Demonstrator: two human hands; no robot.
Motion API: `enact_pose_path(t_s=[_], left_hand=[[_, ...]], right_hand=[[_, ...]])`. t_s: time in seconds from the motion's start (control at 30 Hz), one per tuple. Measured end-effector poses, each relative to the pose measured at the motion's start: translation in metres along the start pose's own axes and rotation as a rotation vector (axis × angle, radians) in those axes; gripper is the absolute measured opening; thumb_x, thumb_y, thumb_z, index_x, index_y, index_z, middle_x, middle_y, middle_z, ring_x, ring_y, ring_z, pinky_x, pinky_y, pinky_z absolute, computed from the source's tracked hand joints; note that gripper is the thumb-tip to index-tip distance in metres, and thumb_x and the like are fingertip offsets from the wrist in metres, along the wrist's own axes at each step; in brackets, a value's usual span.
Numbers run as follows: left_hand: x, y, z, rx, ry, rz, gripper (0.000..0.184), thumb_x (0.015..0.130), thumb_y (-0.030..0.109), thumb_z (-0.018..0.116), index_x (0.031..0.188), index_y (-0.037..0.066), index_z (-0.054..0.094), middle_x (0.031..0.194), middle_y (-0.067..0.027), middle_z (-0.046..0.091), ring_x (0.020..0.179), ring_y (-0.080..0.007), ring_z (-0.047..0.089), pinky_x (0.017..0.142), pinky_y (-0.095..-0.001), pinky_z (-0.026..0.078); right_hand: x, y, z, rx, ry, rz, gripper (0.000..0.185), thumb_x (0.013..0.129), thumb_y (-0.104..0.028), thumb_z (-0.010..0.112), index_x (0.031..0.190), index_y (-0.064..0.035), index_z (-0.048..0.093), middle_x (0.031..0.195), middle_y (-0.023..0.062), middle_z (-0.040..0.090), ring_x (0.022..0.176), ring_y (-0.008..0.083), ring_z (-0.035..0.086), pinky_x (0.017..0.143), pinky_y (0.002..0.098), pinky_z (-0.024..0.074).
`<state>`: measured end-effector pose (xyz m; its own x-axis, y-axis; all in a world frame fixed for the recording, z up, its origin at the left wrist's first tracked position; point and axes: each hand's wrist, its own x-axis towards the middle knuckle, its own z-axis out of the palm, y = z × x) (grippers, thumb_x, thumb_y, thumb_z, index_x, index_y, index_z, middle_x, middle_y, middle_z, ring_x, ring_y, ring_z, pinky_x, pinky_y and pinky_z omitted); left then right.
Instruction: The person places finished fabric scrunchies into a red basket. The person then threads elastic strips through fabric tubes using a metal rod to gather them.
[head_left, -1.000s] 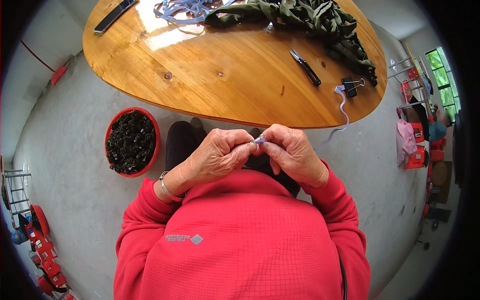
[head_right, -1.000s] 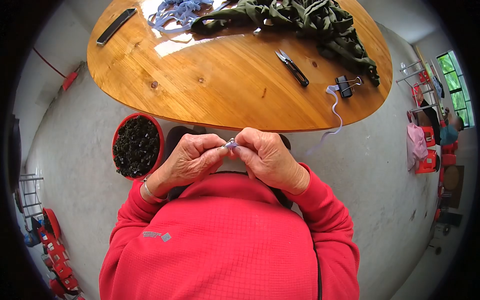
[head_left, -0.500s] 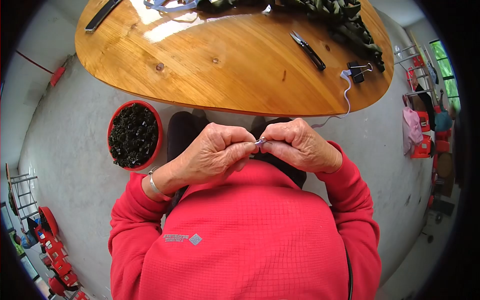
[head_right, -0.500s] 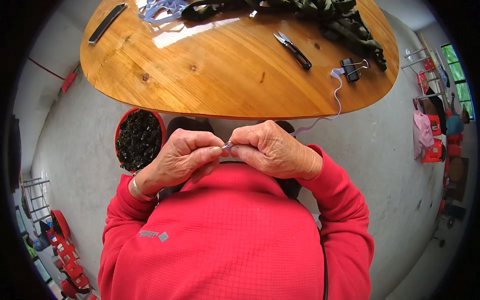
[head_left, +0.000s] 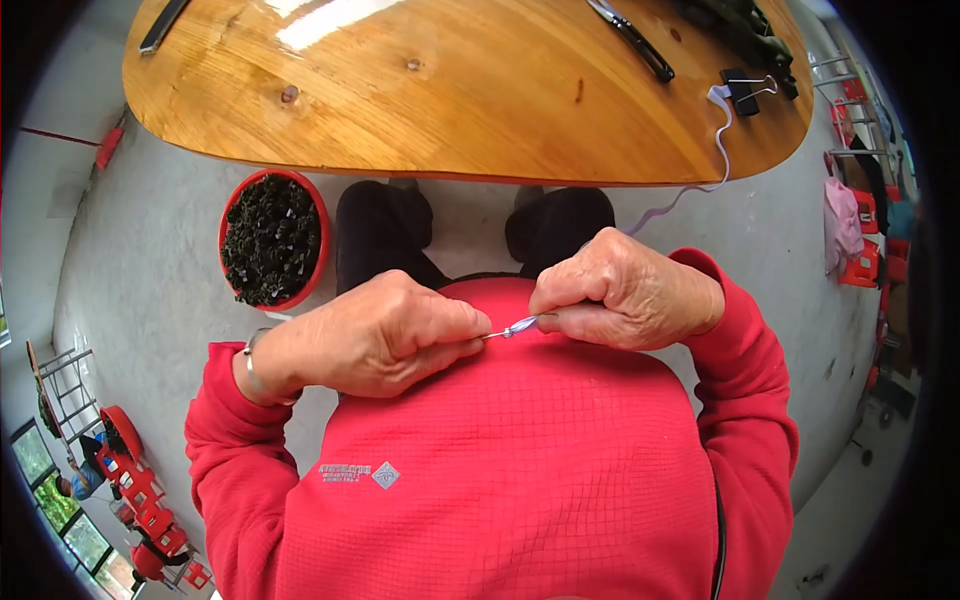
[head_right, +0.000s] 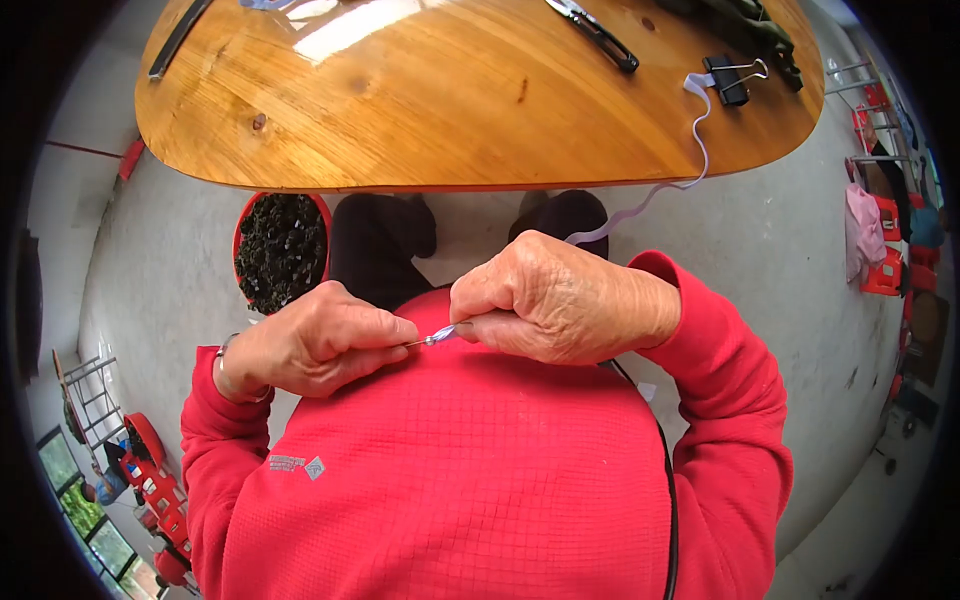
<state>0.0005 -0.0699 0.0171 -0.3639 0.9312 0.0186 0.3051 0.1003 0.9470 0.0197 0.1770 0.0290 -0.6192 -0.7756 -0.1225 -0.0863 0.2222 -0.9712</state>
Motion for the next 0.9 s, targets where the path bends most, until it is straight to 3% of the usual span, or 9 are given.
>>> enact_pose_path(t_s=[0.1, 0.23, 0.37, 0.53, 0.6, 0.67, 0.7, 0.77, 0.9], left_hand=[[-0.002, 0.003, -0.004, 0.319, -0.072, 0.069, 0.026, 0.076, 0.0, 0.065, 0.101, -0.001, 0.058, 0.068, -0.0111, 0.061, 0.055, -0.0285, 0.059, 0.047, -0.0334, 0.048], [0.009, -0.003, -0.007, 0.431, 0.064, 0.053, 0.021, 0.076, -0.001, 0.063, 0.096, 0.001, 0.058, 0.063, -0.0094, 0.053, 0.05, -0.0265, 0.055, 0.043, -0.0337, 0.044], [0.02, -0.006, -0.018, 0.139, 0.133, -0.041, 0.025, 0.082, -0.001, 0.061, 0.106, 0.001, 0.058, 0.082, -0.0172, 0.064, 0.072, -0.0321, 0.063, 0.066, -0.0324, 0.051], [0.027, -0.002, -0.033, 0.176, 0.147, -0.152, 0.011, 0.085, 0.003, 0.06, 0.096, 0.001, 0.061, 0.072, -0.0131, 0.059, 0.059, -0.0229, 0.056, 0.058, -0.0293, 0.046], [0.025, -0.007, -0.04, 0.236, 0.187, -0.124, 0.006, 0.086, 0.005, 0.06, 0.091, 0.001, 0.06, 0.064, -0.0101, 0.053, 0.053, -0.0173, 0.046, 0.052, -0.0285, 0.041], [0.03, 0.006, -0.048, 0.223, 0.224, -0.163, 0.009, 0.086, 0.012, 0.06, 0.083, 0.004, 0.057, 0.062, -0.0162, 0.052, 0.056, -0.0335, 0.053, 0.052, -0.0359, 0.044], [0.029, 0.005, -0.052, 0.285, 0.209, -0.131, 0.006, 0.087, 0.006, 0.059, 0.087, 0.001, 0.059, 0.063, -0.0139, 0.051, 0.053, -0.0256, 0.049, 0.052, -0.0304, 0.041], [0.034, 0.008, -0.06, 0.382, 0.172, -0.112, 0.006, 0.086, 0.006, 0.059, 0.086, 0.001, 0.058, 0.063, -0.0147, 0.05, 0.054, -0.0285, 0.05, 0.052, -0.0313, 0.041], [0.051, 0.014, -0.066, 0.583, 0.099, -0.031, 0.008, 0.083, 0.008, 0.062, 0.084, 0.002, 0.057, 0.064, -0.0155, 0.052, 0.057, -0.0321, 0.055, 0.051, -0.037, 0.043]], right_hand=[[-0.004, -0.007, -0.001, -0.04, 0.0, -0.002, 0.005, 0.081, -0.002, 0.058, 0.078, 0.0022, 0.058, 0.064, 0.0153, 0.054, 0.054, 0.0298, 0.048, 0.054, 0.0345, 0.042], [0.001, -0.007, -0.003, -0.107, 0.146, 0.084, 0.003, 0.081, -0.002, 0.058, 0.079, 0.0001, 0.058, 0.064, 0.0161, 0.053, 0.056, 0.0326, 0.051, 0.052, 0.0344, 0.0425], [0.004, 0.006, -0.006, -0.235, 0.336, -0.073, 0.001, 0.083, -0.002, 0.058, 0.082, -0.0022, 0.058, 0.064, 0.0144, 0.053, 0.054, 0.029, 0.052, 0.051, 0.0325, 0.0427], [0.001, 0.003, -0.019, -0.246, 0.449, -0.06, 0.004, 0.086, -0.003, 0.056, 0.083, -0.0016, 0.059, 0.063, 0.0115, 0.052, 0.053, 0.022, 0.053, 0.052, 0.0296, 0.0422], [-0.005, 0.001, -0.027, -0.218, 0.462, 0.074, 0.006, 0.087, -0.005, 0.056, 0.084, -0.0014, 0.06, 0.063, 0.0087, 0.05, 0.057, 0.0143, 0.053, 0.053, 0.0269, 0.0418], [-0.009, -0.005, -0.031, -0.127, 0.465, 0.148, 0.004, 0.082, -0.004, 0.061, 0.086, -0.0029, 0.06, 0.07, 0.0081, 0.055, 0.059, 0.0174, 0.054, 0.053, 0.0285, 0.0424], [-0.009, -0.007, -0.03, -0.296, 0.572, 0.058, 0.009, 0.079, -0.004, 0.063, 0.088, -0.0037, 0.061, 0.074, 0.0074, 0.057, 0.061, 0.0184, 0.055, 0.054, 0.0295, 0.0429], [-0.006, -0.011, -0.03, -0.648, 0.783, -0.136, 0.02, 0.072, -0.005, 0.069, 0.09, -0.0053, 0.061, 0.083, 0.0061, 0.06, 0.066, 0.0204, 0.056, 0.057, 0.0315, 0.0439], [0.003, -0.028, -0.031, -1.096, 0.752, -0.309, 0.039, 0.06, -0.012, 0.074, 0.096, -0.0073, 0.06, 0.096, 0.0045, 0.06, 0.08, 0.0207, 0.056, 0.069, 0.0338, 0.0421]])
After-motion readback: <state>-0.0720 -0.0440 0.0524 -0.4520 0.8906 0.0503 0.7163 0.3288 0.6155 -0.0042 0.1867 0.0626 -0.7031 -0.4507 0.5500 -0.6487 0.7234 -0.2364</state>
